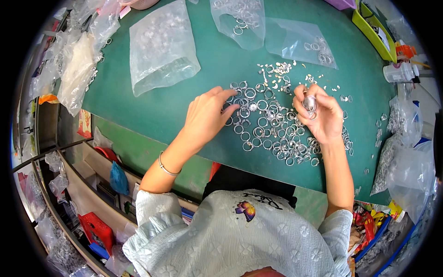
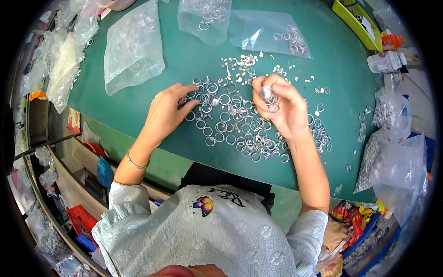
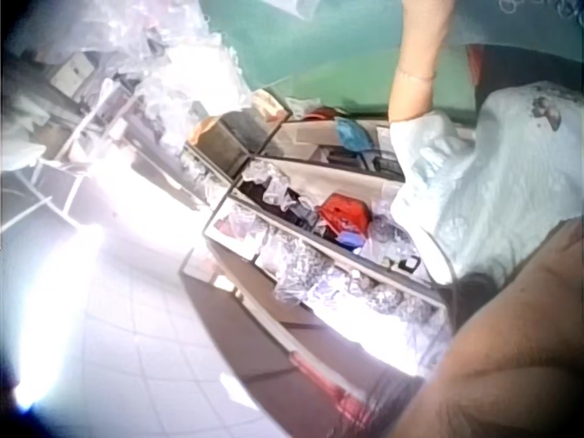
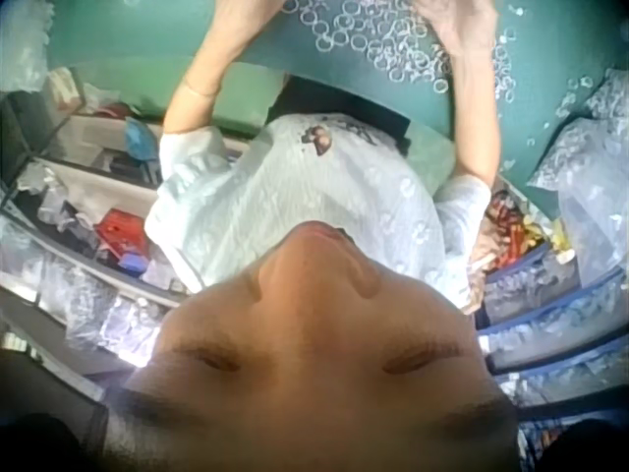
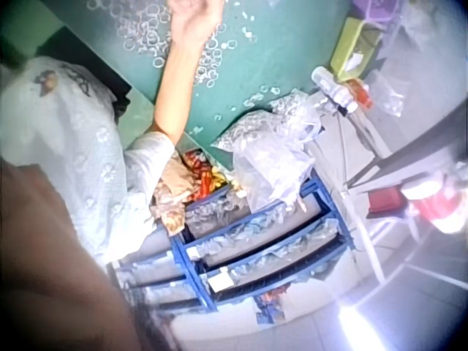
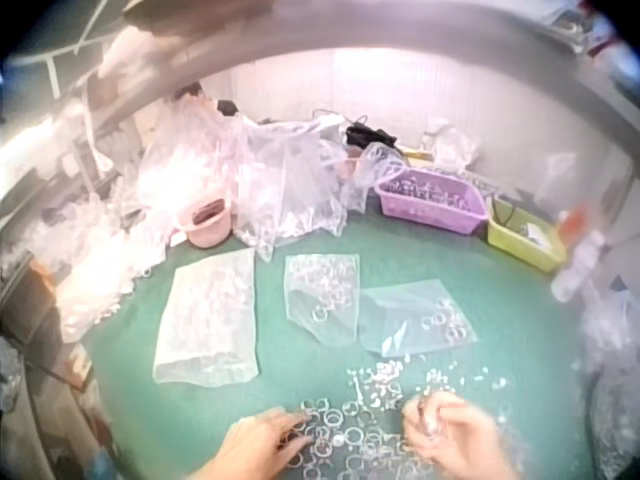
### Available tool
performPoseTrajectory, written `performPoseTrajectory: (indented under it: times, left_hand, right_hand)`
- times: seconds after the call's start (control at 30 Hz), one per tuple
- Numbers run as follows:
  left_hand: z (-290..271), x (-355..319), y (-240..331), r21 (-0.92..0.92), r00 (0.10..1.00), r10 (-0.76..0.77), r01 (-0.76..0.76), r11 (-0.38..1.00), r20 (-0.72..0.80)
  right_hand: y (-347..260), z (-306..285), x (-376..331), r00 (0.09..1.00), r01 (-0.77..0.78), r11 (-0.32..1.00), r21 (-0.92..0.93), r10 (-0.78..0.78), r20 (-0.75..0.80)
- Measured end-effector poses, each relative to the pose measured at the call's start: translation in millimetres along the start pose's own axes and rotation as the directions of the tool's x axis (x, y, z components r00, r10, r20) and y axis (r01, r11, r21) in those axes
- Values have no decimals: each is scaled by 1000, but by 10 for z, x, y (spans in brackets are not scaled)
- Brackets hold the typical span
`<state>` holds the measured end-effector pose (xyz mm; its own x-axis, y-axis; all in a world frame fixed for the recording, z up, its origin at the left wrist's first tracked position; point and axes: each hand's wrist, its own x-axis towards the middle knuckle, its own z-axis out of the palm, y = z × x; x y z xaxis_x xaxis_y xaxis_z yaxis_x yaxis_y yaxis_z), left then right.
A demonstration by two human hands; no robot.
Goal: The person picks up small metal rings from a large pile on a table, collects several in their palm, and places them into small plastic bags. They also move to a nearby shelf to retrieve more plastic bags before returning to the sorting task.
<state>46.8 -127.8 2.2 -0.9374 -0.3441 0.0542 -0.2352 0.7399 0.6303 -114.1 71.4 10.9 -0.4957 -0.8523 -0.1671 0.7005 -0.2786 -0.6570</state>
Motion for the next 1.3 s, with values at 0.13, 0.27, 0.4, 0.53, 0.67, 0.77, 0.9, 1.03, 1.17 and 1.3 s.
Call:
performPoseTrajectory:
  times: [0.13, 0.27, 0.4, 0.53, 0.67, 0.77, 0.9, 1.03, 1.17, 1.3]
  left_hand:
    - [41, -36, -25, 42, 999, 10, -11, 999, 45]
    - [47, -53, -5, 89, 997, -2, -6, 996, 83]
    - [73, -71, -4, 23, 999, -3, 2, 1000, 34]
    - [36, -80, 31, 2, 1000, 8, -8, 1000, 13]
    - [25, -74, 15, -123, 1000, 20, -18, 992, 14]
    - [-7, -69, -20, -359, 992, -69, 103, 928, 107]
    - [20, -54, -143, -652, 968, -170, 251, 716, 186]
    - [-3, -79, -126, -550, 982, -123, 182, 815, 143]
    - [-45, -30, -87, -722, 947, -310, 272, 636, 84]
    - [21, -78, -265, -588, 969, -244, 168, 791, -51]
  right_hand:
    - [21, -50, -5, 987, -130, 979, 155, 142, -72]
    - [41, 121, -2, 979, -202, 770, -606, 144, -144]
    - [391, 177, -87, 923, 329, -234, -915, -127, 364]
    - [412, 251, -93, 949, 288, -456, -842, 22, 313]
    - [320, 133, -50, 934, 325, -99, -940, -125, 336]
    - [160, 44, -83, 997, 72, 716, -695, -28, 75]
    - [118, 11, -53, 991, -128, 992, 20, 128, 25]
    - [173, 7, 24, 997, -40, 999, 9, 39, 64]
    - [349, 162, 53, 984, 178, 523, -833, -115, 138]
    - [583, 414, 113, 896, 392, -185, -901, -145, 420]
